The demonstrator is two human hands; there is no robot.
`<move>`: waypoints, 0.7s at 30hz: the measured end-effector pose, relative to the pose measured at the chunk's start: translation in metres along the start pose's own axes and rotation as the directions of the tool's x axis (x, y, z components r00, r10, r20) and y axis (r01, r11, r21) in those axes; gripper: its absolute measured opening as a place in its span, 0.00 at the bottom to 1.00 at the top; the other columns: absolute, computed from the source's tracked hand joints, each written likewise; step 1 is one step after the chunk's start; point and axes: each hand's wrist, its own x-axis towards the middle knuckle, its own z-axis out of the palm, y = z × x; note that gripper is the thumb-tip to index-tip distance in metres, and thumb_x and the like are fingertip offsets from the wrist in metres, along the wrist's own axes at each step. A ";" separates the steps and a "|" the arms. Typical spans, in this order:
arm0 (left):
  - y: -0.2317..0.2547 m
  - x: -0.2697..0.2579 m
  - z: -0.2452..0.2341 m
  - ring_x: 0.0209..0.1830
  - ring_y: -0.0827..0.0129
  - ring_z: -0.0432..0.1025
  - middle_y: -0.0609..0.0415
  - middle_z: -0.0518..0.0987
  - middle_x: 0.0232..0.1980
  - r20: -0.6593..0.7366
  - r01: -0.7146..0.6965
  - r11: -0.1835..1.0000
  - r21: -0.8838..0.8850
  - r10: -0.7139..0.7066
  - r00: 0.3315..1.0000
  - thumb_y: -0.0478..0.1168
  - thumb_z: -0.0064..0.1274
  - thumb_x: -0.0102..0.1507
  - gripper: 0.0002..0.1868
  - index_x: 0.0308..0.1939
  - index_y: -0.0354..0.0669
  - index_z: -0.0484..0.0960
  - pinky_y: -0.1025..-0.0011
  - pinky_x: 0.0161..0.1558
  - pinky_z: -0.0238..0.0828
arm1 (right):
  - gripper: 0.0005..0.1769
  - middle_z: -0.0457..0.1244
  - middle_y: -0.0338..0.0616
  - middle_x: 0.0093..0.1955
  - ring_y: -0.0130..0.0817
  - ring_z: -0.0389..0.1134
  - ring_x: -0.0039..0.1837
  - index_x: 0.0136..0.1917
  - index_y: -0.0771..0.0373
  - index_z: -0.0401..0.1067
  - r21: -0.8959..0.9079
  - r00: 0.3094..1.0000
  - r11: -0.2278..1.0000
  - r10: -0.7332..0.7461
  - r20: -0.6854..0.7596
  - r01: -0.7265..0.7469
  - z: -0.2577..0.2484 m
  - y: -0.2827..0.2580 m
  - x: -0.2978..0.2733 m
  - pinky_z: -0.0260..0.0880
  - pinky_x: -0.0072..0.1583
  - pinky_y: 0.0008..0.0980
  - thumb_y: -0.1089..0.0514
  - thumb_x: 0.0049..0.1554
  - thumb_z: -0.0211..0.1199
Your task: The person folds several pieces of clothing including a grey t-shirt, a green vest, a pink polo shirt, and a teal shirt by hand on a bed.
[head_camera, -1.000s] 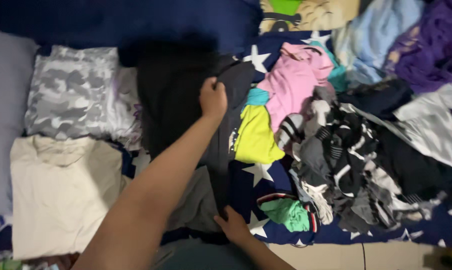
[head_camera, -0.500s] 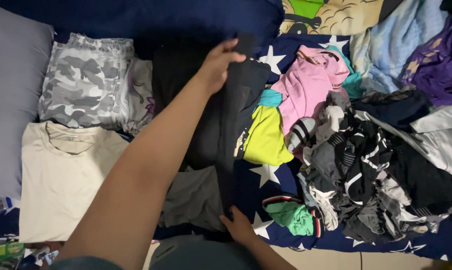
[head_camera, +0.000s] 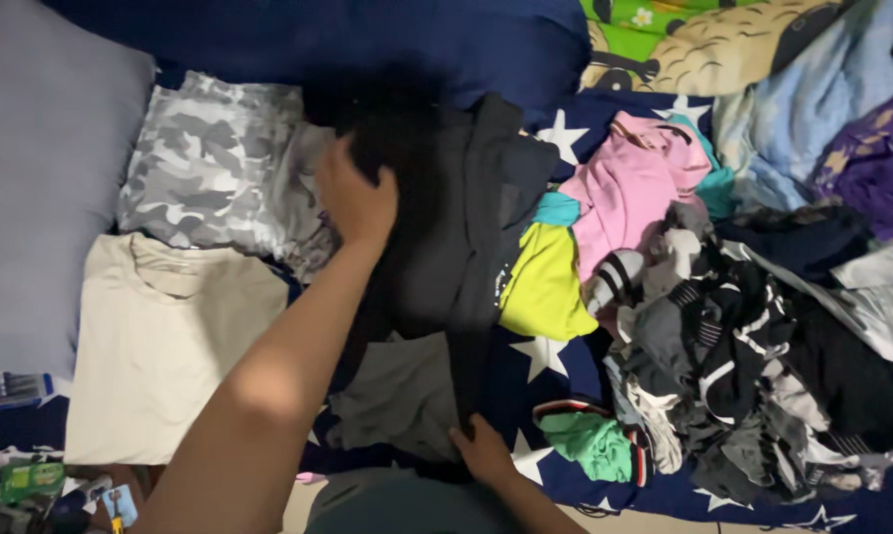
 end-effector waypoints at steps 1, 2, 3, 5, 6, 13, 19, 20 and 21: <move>-0.016 -0.009 0.000 0.56 0.36 0.68 0.30 0.76 0.55 -0.047 0.078 0.983 0.167 -0.071 0.996 0.44 0.70 0.48 0.40 0.59 0.24 0.74 0.46 0.59 0.62 | 0.30 0.67 0.62 0.57 0.58 0.69 0.62 0.61 0.66 0.67 -0.012 1.000 1.000 0.009 -0.005 -0.009 0.003 0.003 0.001 0.69 0.60 0.44 0.41 0.57 0.65; -0.034 -0.013 0.004 0.56 0.41 0.71 0.34 0.78 0.55 0.051 0.179 0.982 0.063 -0.183 0.982 0.45 0.67 0.51 0.35 0.58 0.28 0.76 0.50 0.60 0.65 | 0.31 0.67 0.62 0.58 0.58 0.68 0.62 0.62 0.66 0.66 -0.024 1.000 1.000 0.017 -0.009 -0.017 0.006 0.007 0.002 0.69 0.61 0.44 0.41 0.57 0.65; -0.052 -0.018 0.010 0.57 0.45 0.73 0.37 0.79 0.54 0.160 0.290 0.957 -0.030 -0.282 0.946 0.45 0.65 0.55 0.31 0.58 0.32 0.78 0.54 0.60 0.67 | 0.31 0.67 0.62 0.57 0.58 0.69 0.61 0.62 0.67 0.66 -0.015 1.000 1.000 -0.006 -0.018 0.005 0.007 0.010 0.004 0.69 0.61 0.44 0.40 0.57 0.64; -0.078 -0.023 0.020 0.55 0.50 0.76 0.40 0.82 0.52 0.290 0.428 0.897 -0.112 -0.382 0.878 0.45 0.62 0.58 0.26 0.57 0.37 0.80 0.58 0.60 0.71 | 0.31 0.68 0.62 0.56 0.57 0.71 0.60 0.61 0.69 0.67 0.007 0.998 0.999 -0.050 -0.036 0.050 0.010 0.014 0.008 0.71 0.60 0.44 0.40 0.58 0.62; -0.085 -0.024 0.024 0.54 0.50 0.77 0.41 0.82 0.50 0.304 0.452 0.885 -0.114 -0.402 0.864 0.45 0.61 0.57 0.26 0.57 0.38 0.80 0.58 0.58 0.72 | 0.30 0.68 0.62 0.56 0.57 0.70 0.60 0.60 0.68 0.68 0.000 0.998 0.998 -0.056 -0.042 0.056 0.013 0.015 0.005 0.70 0.60 0.45 0.41 0.58 0.63; -0.085 0.019 0.045 0.55 0.40 0.72 0.31 0.78 0.53 0.288 0.540 0.842 0.010 -0.519 0.805 0.55 0.76 0.53 0.42 0.57 0.26 0.74 0.56 0.56 0.68 | 0.28 0.68 0.62 0.54 0.58 0.70 0.59 0.57 0.66 0.68 -0.025 0.999 1.000 0.002 -0.047 -0.003 0.005 0.002 0.002 0.70 0.58 0.45 0.41 0.56 0.64; -0.076 0.041 0.037 0.60 0.48 0.77 0.40 0.83 0.58 0.541 0.642 0.760 -0.095 -0.502 0.675 0.49 0.65 0.54 0.31 0.57 0.36 0.82 0.61 0.62 0.70 | 0.26 0.70 0.60 0.51 0.55 0.72 0.56 0.53 0.67 0.70 -0.016 0.997 1.000 -0.016 -0.075 0.015 -0.001 -0.009 0.003 0.71 0.56 0.43 0.43 0.54 0.68; -0.078 0.046 0.041 0.60 0.48 0.76 0.39 0.82 0.58 0.531 0.715 0.690 -0.112 -0.566 0.631 0.47 0.68 0.52 0.33 0.57 0.32 0.81 0.61 0.62 0.70 | 0.26 0.69 0.60 0.50 0.55 0.72 0.56 0.52 0.66 0.71 -0.010 0.995 0.999 -0.041 -0.096 0.040 -0.002 -0.011 0.003 0.71 0.56 0.43 0.44 0.53 0.69; -0.080 0.049 0.046 0.60 0.48 0.75 0.38 0.81 0.58 0.524 0.780 0.612 -0.128 -0.626 0.578 0.44 0.72 0.49 0.35 0.56 0.29 0.79 0.61 0.62 0.70 | 0.25 0.70 0.59 0.49 0.53 0.73 0.55 0.51 0.67 0.71 0.010 0.995 1.000 -0.027 -0.097 0.028 -0.002 -0.012 0.001 0.72 0.55 0.42 0.45 0.52 0.69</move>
